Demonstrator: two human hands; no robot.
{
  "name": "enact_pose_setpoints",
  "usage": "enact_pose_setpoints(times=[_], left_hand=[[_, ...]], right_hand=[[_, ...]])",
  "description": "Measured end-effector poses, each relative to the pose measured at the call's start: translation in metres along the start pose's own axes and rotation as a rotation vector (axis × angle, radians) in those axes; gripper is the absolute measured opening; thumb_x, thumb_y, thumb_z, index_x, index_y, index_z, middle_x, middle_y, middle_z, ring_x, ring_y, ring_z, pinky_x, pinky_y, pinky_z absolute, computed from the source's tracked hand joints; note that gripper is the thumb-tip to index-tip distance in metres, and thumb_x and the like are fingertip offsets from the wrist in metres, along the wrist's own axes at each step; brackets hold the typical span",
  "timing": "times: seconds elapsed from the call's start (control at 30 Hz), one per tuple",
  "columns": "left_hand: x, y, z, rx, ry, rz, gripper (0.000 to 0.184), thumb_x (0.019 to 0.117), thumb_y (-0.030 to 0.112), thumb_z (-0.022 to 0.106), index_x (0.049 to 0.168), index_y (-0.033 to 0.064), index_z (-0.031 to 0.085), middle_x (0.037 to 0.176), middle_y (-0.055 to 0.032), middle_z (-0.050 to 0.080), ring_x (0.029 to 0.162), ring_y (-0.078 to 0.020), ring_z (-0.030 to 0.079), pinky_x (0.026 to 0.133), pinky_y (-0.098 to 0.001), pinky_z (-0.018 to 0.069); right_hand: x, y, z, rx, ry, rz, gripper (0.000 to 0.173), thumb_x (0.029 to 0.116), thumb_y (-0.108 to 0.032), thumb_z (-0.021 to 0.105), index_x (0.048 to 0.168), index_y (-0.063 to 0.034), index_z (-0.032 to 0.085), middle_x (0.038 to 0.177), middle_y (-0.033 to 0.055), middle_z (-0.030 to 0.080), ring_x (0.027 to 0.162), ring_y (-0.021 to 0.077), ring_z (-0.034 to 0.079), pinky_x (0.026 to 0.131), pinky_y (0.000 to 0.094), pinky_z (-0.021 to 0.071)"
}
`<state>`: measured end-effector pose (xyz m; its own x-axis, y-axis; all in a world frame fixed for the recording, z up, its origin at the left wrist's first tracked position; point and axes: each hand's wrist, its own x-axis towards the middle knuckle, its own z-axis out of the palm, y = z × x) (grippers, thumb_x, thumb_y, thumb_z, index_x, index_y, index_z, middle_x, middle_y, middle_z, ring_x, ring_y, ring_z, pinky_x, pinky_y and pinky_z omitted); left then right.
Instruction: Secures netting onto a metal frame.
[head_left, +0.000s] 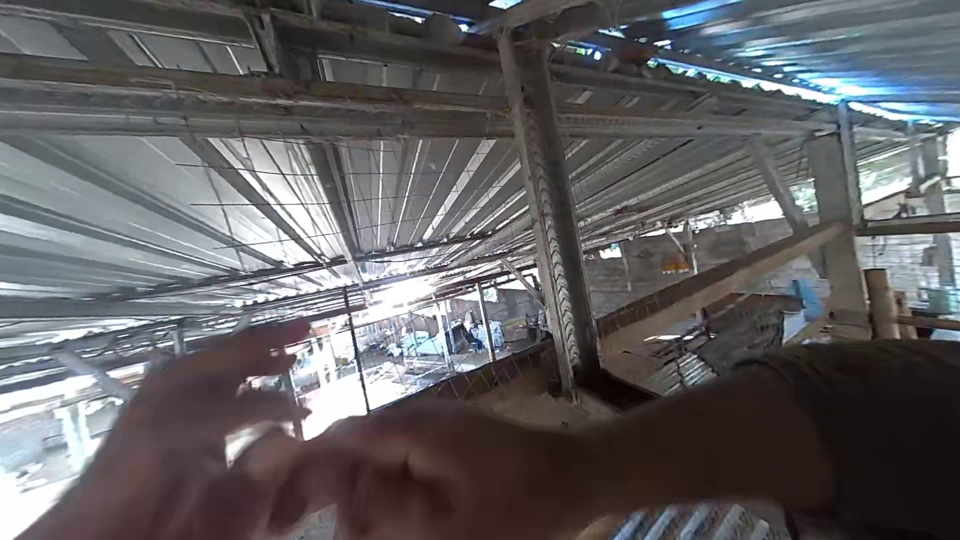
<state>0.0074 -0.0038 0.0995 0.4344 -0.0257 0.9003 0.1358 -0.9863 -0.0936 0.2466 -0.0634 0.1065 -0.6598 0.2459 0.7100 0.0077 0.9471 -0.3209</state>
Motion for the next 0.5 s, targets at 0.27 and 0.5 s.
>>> enact_pose_setpoints(times=[0.27,0.5], left_hand=[[0.166,0.044,0.067,0.423,-0.346,-0.38,0.022,0.107,0.035,0.053,0.113,0.0172,0.065,0.086,0.0028,0.067,0.075,-0.0102,0.065,0.066,-0.037,0.0558],[0.211,-0.01,0.181,0.524,-0.68,-0.528,0.032,0.1067,0.023,0.051,0.115,-0.0057,0.064,0.099,-0.0258,0.067,0.095,-0.0411,0.067,0.082,-0.0623,0.0514]], right_hand=[[0.035,-0.01,-0.179,-0.278,0.636,0.052,0.026,0.1119,-0.024,0.029,0.102,-0.0127,0.051,0.064,-0.0074,0.035,0.046,0.0041,0.033,0.042,0.0208,0.0335],[-0.029,0.019,-0.275,-0.529,0.921,0.498,0.027,0.1132,-0.025,0.03,0.128,-0.0062,0.043,0.078,0.0021,0.049,0.052,0.0099,0.044,0.048,0.0273,0.0428]])
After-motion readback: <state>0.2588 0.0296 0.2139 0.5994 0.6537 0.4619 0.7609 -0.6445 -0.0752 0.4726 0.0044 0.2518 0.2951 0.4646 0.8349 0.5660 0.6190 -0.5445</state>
